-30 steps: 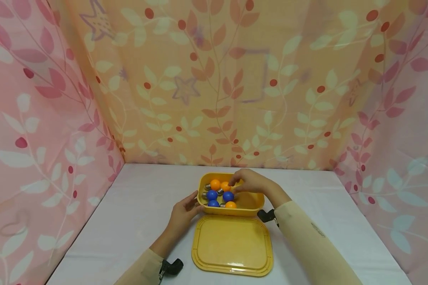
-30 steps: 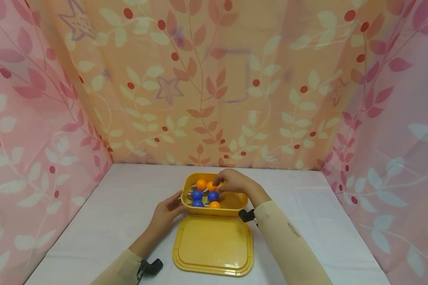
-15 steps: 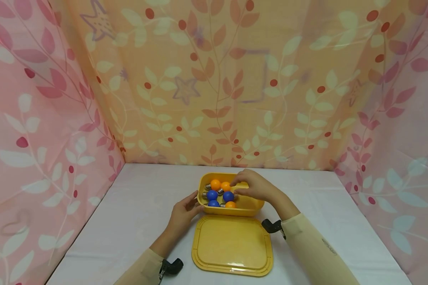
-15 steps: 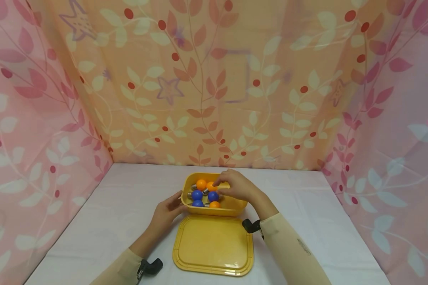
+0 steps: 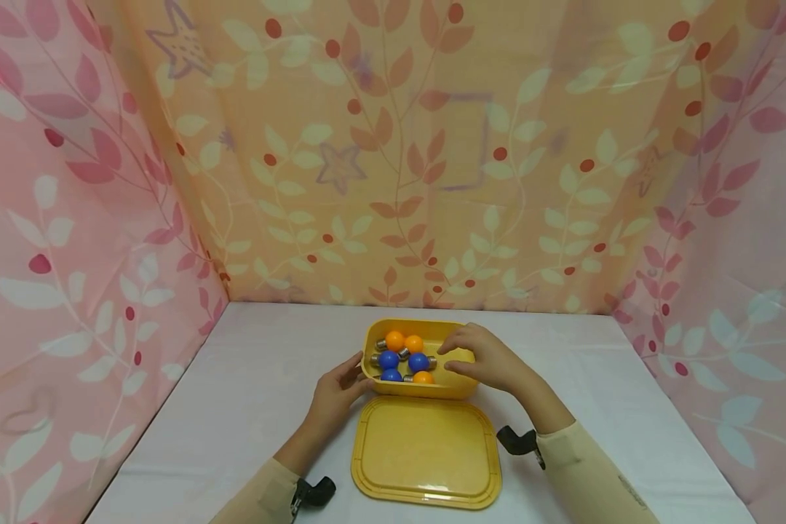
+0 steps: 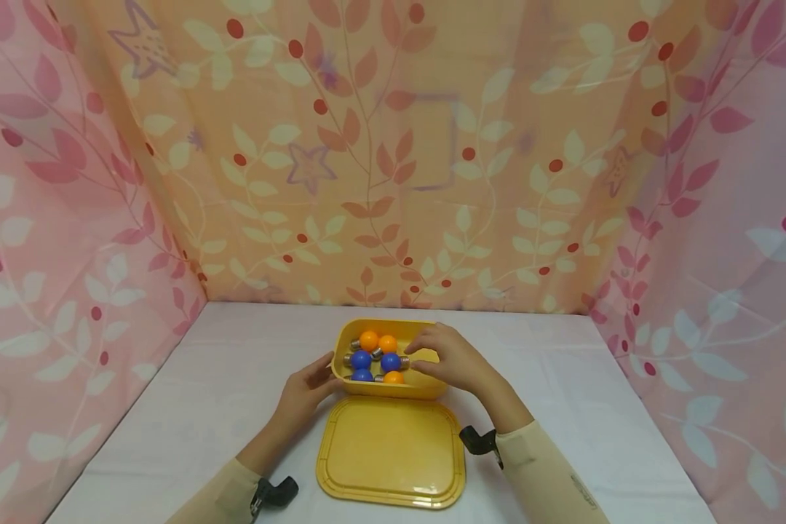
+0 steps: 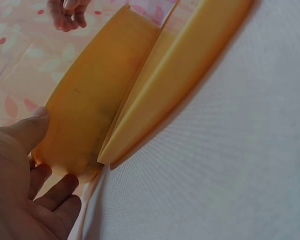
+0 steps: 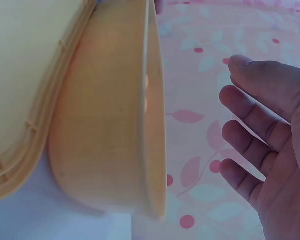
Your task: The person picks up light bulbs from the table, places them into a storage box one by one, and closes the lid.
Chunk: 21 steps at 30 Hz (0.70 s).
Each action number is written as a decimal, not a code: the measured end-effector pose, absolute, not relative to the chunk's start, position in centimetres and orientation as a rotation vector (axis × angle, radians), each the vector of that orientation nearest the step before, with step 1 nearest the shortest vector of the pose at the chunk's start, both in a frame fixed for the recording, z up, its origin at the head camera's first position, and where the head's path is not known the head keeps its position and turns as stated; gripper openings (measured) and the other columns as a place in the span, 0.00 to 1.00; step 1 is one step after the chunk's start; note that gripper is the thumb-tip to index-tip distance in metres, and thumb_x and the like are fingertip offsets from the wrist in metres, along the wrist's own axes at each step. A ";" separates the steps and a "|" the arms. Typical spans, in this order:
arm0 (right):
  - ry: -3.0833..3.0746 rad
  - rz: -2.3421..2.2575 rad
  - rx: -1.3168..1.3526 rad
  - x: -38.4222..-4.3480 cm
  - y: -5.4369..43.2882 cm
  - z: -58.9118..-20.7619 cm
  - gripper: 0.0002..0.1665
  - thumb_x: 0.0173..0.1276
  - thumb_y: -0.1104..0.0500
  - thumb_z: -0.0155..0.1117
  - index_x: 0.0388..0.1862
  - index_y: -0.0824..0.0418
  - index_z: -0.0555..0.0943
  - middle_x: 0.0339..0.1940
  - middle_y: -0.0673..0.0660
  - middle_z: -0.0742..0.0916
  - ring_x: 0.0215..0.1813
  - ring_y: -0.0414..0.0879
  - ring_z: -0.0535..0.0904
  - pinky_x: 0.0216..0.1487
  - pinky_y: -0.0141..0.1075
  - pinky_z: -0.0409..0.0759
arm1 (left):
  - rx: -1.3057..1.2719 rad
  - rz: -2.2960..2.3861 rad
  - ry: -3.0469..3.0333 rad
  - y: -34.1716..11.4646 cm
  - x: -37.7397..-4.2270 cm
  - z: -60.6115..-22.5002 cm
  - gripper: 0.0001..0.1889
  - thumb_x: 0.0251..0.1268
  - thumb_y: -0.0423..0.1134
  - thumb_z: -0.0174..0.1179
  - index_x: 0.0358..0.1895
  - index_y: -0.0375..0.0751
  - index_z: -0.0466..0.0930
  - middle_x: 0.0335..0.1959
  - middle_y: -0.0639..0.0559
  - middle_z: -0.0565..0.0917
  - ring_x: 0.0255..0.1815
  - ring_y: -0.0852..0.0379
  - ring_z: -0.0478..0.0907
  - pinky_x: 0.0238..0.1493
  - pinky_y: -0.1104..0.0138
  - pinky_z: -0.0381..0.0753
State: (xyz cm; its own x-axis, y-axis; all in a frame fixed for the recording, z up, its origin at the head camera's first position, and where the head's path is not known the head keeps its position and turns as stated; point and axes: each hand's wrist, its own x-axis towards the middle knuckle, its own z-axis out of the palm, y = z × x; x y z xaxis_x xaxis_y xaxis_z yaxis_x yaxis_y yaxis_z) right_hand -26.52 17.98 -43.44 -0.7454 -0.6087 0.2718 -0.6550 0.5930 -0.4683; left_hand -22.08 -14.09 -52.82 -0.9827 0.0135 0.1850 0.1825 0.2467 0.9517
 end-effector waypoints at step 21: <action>-2.642 0.897 0.996 -22.0 21.7 -46.6 0.13 0.63 0.56 0.79 0.46 0.47 0.88 0.46 0.36 0.86 0.53 0.38 0.78 0.57 0.46 0.81 | -0.279 -1.848 -2.395 -15.3 -23.6 -54.8 0.37 0.62 0.50 0.73 0.75 0.51 0.72 0.70 0.48 0.78 0.67 0.48 0.79 0.66 0.55 0.79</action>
State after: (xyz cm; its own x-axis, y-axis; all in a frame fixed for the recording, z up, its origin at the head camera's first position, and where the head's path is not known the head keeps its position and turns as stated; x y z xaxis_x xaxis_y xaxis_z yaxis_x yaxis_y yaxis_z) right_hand -21.96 21.69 -46.62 -0.7596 -0.5411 0.3608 -0.6489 0.5936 -0.4759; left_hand -23.62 -15.34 -54.84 -0.9778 0.0817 0.1928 0.2072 0.2449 0.9472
